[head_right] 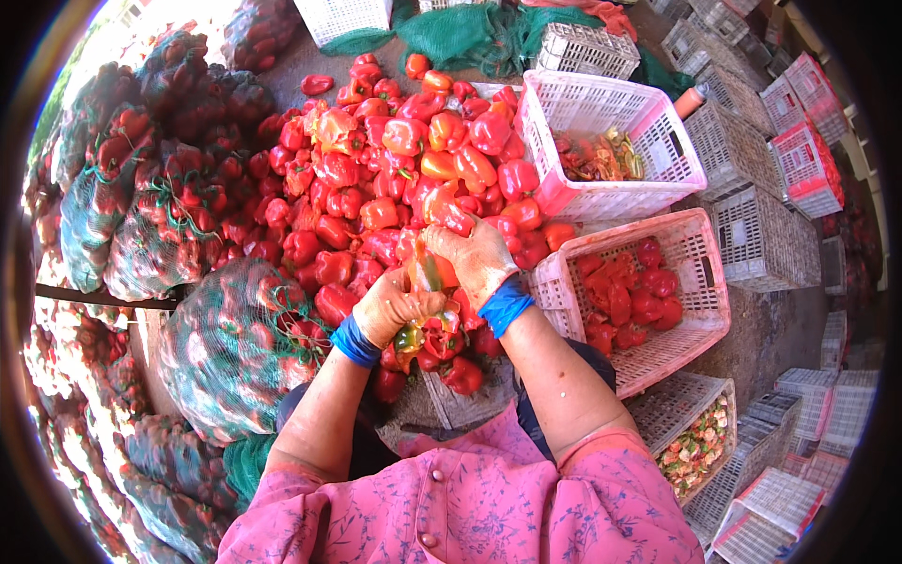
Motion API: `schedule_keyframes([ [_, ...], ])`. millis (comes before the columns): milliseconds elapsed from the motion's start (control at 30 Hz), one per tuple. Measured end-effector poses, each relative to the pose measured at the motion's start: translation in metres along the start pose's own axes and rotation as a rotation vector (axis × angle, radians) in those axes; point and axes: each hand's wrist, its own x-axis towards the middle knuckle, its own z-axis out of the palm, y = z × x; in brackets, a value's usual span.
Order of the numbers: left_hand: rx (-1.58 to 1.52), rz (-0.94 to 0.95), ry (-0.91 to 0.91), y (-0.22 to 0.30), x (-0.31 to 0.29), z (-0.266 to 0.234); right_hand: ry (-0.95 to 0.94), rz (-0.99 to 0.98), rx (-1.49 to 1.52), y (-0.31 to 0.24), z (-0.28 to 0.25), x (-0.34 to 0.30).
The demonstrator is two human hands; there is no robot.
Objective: The person sorts red peppers from a large pile by hand, removing stems and damaged sections before placing the peppers into plastic crates.
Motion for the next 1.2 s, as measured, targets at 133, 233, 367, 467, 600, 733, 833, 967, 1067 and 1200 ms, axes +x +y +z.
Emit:
schedule_keyframes([
  [133, -0.191, -0.127, 0.103, -0.003, -0.001, 0.006, 0.051, -0.267, -0.645, -0.001, 0.006, 0.003],
  [233, -0.435, -0.181, 0.286, -0.013, 0.004, 0.010, 0.072, -0.585, -0.996, -0.004, 0.008, 0.004],
  [367, -0.766, -0.387, 0.198, -0.023, 0.009, 0.000, -0.051, -0.854, -1.392, 0.002, 0.003, 0.005],
  [467, -0.786, -0.379, 0.244, -0.024, 0.013, -0.002, 0.034, -0.729, -1.375, 0.018, 0.001, 0.010],
  [600, -0.484, -0.360, 0.371, -0.024, 0.018, 0.015, 0.319, -0.212, -0.984, 0.042, -0.002, 0.030],
  [733, -0.440, -0.267, 0.255, -0.023, 0.018, 0.019, 0.430, -0.183, -0.954, 0.044, -0.030, 0.045],
  [833, -0.678, -0.213, 0.290, -0.019, 0.017, -0.003, 0.331, -0.260, -0.356, 0.021, -0.069, 0.036],
  [967, -1.071, -0.195, 0.151, -0.019, 0.015, -0.045, 0.547, -0.141, -0.610, -0.046, -0.141, -0.006],
  [1067, -1.008, -0.086, 0.294, -0.032, 0.020, -0.063, 0.358, 0.254, -1.832, -0.091, -0.178, -0.054],
  [1200, 0.090, -0.054, 0.344, -0.067, 0.037, -0.080, 0.259, -0.162, -1.713, -0.075, -0.143, -0.079],
])
